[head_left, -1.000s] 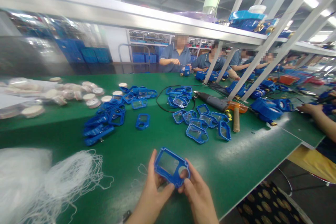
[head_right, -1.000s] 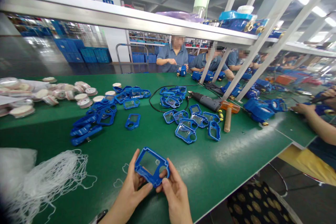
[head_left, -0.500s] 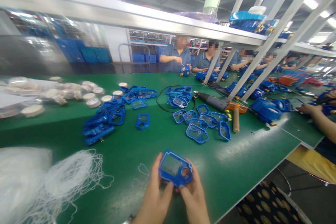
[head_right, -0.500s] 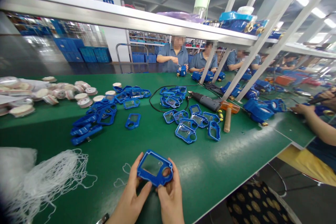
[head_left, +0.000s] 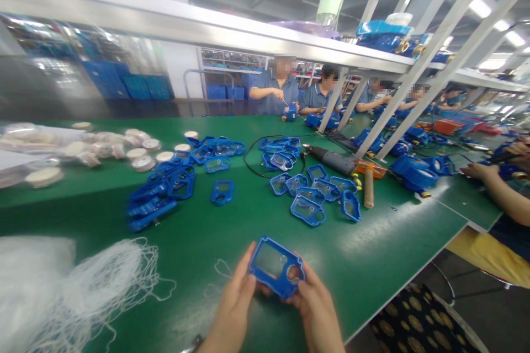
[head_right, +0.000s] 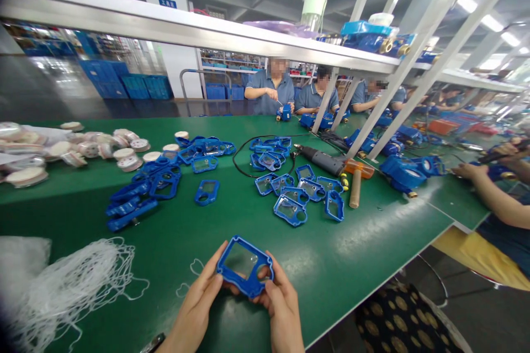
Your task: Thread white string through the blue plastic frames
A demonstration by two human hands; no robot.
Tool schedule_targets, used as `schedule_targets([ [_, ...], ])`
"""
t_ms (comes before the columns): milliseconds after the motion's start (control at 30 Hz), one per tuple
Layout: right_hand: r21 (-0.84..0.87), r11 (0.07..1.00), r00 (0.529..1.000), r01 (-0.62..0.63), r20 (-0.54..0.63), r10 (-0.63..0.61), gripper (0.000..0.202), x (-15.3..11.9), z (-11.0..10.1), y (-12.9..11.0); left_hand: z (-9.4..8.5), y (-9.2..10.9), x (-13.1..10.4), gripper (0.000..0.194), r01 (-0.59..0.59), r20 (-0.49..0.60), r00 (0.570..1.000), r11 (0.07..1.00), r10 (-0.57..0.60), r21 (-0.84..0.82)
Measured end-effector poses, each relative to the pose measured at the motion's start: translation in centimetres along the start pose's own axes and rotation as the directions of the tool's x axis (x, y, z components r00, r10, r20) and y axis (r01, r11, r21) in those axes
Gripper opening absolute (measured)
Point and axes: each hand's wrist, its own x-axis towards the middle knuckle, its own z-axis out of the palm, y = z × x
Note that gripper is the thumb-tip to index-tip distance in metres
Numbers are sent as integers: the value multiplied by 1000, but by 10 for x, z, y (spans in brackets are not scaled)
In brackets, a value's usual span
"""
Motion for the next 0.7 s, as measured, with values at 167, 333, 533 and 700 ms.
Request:
schedule_targets([
  [167, 10, 1000, 999, -18, -31, 18, 39, -1, 2, -12, -6, -1, 8, 57, 16, 50, 999, 1000, -16, -4],
  [333, -56, 992, 990, -114, 76, 118, 31, 0, -2, -20, -13, 6, 9, 48, -13, 13, 1000, 993, 11, 114],
  [533, -112, 982, 969, -152, 181, 170, 30, 1, -9, -22, -18, 10, 8, 54, -14, 123, 992, 991, -3, 133],
  [700, -192, 967, 956, -166, 208, 205, 37, 0, -12, -22, -21, 5, 10, 58, 21, 187, 981, 985, -54, 173],
])
